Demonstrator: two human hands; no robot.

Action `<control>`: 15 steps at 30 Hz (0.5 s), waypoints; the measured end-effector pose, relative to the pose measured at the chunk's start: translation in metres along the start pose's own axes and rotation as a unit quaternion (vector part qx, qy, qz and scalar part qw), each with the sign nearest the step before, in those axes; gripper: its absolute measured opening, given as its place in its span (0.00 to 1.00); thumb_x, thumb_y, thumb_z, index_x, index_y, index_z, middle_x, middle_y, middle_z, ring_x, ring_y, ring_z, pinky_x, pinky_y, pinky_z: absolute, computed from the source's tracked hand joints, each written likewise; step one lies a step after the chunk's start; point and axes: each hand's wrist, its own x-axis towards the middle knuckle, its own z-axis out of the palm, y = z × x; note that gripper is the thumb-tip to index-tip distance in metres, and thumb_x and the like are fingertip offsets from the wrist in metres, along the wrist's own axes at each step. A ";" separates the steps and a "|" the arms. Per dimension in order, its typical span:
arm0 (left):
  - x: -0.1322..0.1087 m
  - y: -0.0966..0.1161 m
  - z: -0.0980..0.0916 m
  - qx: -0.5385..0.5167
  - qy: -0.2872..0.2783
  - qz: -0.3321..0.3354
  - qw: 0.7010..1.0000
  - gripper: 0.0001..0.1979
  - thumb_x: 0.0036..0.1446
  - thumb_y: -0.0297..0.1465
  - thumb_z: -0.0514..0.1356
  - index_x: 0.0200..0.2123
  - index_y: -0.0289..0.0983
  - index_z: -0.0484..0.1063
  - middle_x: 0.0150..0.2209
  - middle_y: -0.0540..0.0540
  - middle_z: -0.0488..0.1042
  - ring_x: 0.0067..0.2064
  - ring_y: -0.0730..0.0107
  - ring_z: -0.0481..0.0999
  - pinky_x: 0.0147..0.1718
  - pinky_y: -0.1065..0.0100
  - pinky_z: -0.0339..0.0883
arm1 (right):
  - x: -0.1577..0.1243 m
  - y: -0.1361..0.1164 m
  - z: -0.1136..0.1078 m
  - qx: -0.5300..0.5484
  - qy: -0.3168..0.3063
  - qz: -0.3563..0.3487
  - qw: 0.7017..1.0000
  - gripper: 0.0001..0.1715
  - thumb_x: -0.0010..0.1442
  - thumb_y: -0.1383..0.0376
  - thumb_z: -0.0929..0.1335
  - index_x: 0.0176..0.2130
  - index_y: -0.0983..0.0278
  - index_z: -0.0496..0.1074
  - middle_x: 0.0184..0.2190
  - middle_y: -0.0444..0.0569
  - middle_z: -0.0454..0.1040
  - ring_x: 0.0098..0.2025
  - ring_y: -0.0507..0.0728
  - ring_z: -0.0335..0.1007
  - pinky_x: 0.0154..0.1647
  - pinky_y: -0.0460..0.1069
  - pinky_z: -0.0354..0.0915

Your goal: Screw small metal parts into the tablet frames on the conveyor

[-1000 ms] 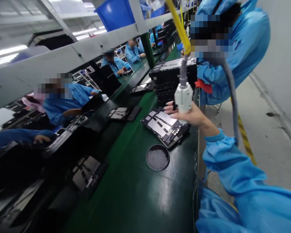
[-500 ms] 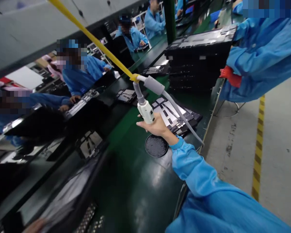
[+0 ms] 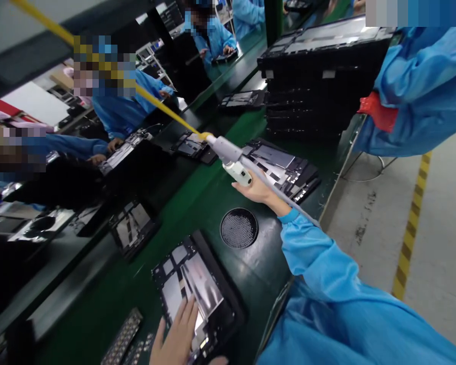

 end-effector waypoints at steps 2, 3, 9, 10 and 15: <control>0.047 0.003 0.001 -0.031 -0.009 0.038 0.999 0.53 0.51 0.54 0.58 0.69 0.36 0.34 0.63 0.34 0.61 0.62 0.45 0.63 0.59 0.44 0.53 | 0.002 -0.004 -0.005 0.014 0.014 0.005 1.000 0.20 0.48 0.56 0.73 0.37 0.66 0.74 0.18 0.43 0.67 0.22 0.54 0.63 0.24 0.51 0.63; 0.075 0.007 0.004 -0.050 -0.024 0.061 0.997 0.55 0.49 0.56 0.59 0.68 0.33 0.35 0.65 0.33 0.57 0.64 0.44 0.58 0.60 0.43 0.50 | 0.003 -0.007 -0.005 0.026 0.019 0.005 0.999 0.20 0.48 0.55 0.73 0.37 0.66 0.74 0.18 0.42 0.67 0.21 0.54 0.62 0.24 0.50 0.63; 0.208 0.042 0.050 -0.116 -0.059 0.076 0.989 0.58 0.43 0.60 0.58 0.67 0.29 0.44 0.68 0.30 0.46 0.67 0.37 0.48 0.59 0.36 0.48 | 0.010 -0.036 0.004 0.032 0.019 -0.057 0.998 0.22 0.49 0.50 0.73 0.34 0.66 0.74 0.22 0.44 0.69 0.25 0.53 0.64 0.27 0.49 0.63; 0.216 0.046 0.056 -0.125 -0.057 0.056 0.989 0.55 0.45 0.57 0.58 0.67 0.30 0.44 0.68 0.32 0.45 0.66 0.39 0.51 0.58 0.39 0.51 | 0.012 -0.038 0.004 0.021 0.019 -0.070 0.997 0.22 0.49 0.49 0.73 0.33 0.66 0.74 0.22 0.44 0.69 0.25 0.53 0.64 0.27 0.48 0.63; 0.210 0.050 0.064 -0.184 0.030 -0.041 0.982 0.53 0.46 0.46 0.60 0.67 0.30 0.36 0.69 0.32 0.42 0.66 0.45 0.52 0.55 0.47 0.57 | 0.015 -0.033 0.003 -0.016 -0.030 -0.069 0.997 0.22 0.49 0.50 0.73 0.30 0.66 0.72 0.22 0.44 0.70 0.24 0.52 0.63 0.25 0.47 0.61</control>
